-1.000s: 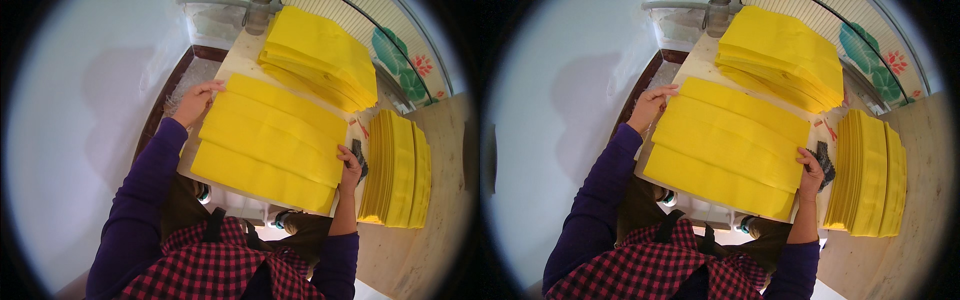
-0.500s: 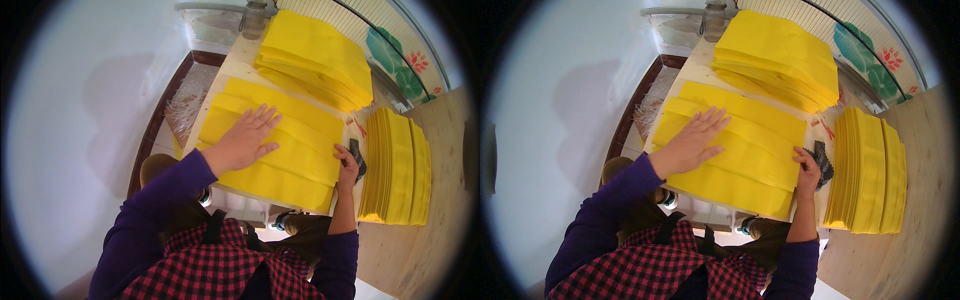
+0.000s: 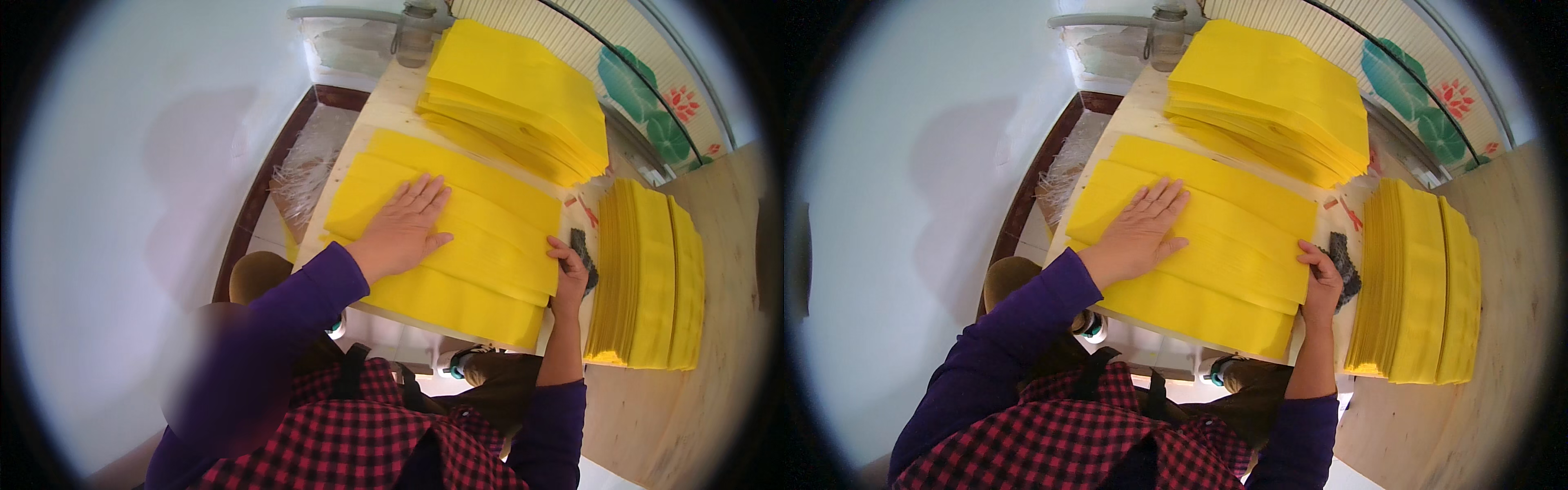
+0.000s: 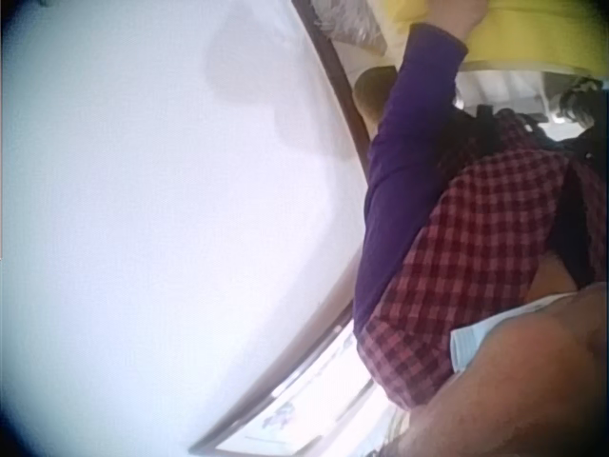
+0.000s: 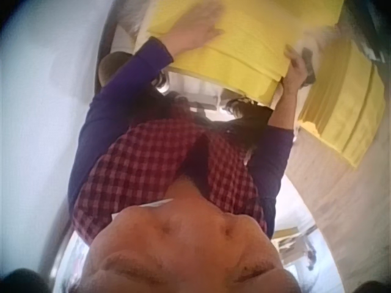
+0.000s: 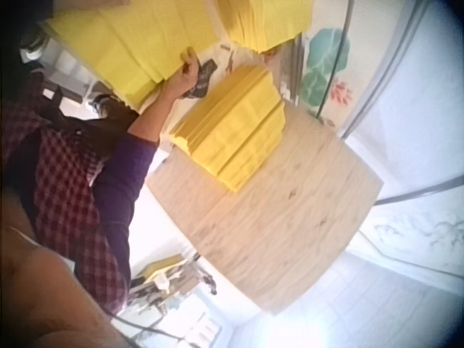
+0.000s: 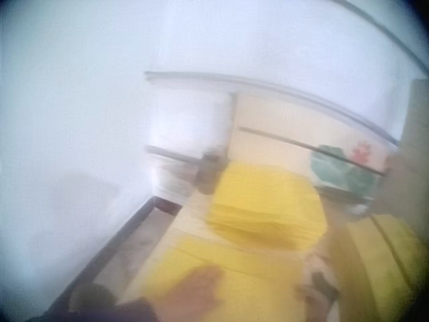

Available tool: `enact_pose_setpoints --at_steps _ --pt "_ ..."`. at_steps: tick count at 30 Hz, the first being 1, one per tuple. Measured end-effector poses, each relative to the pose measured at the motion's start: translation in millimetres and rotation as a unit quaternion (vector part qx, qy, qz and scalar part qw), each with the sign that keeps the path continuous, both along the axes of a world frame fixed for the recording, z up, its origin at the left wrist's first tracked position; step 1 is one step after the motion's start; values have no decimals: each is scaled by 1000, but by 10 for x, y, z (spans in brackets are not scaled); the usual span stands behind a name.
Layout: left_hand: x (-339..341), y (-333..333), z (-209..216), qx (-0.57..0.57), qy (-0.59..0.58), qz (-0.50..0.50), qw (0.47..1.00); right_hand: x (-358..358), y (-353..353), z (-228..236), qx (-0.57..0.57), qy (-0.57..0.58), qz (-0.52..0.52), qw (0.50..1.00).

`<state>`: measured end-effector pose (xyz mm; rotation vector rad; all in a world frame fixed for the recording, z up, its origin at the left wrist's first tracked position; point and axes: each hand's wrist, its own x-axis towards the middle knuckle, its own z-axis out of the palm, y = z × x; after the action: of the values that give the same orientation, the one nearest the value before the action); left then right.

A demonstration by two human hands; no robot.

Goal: The person folds a large yellow sheet of material into a smaller rectangle by hand, then places it on a stack of similarly folded sheets. The process is repeated with another sheet.

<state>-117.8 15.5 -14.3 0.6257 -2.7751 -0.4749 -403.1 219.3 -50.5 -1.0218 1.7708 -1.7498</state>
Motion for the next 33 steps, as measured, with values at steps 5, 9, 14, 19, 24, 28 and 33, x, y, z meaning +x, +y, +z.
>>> enact_pose_setpoints --at_steps 5,9,14,19,24,28,33 --pt "-13 15 -13 -13 -12 9 1000 -3 6 151 10 38 -5 999" --pt "-28 28 -16 -25 -15 14 999 123 59 346 43 65 -94 993" --pt "-34 29 -12 -34 -14 13 999 568 58 492 67 218 -126 965" --pt "-32 36 -6 -37 -13 13 999 781 146 521 40 72 -148 986" --pt "-36 40 -11 -43 -13 15 999 506 245 553 136 9 -217 967" --pt "-32 43 -13 -48 -6 15 999 380 188 532 187 -24 -202 961" --pt "-23 40 -7 -56 -5 13 998 295 13 498 213 19 -196 957"
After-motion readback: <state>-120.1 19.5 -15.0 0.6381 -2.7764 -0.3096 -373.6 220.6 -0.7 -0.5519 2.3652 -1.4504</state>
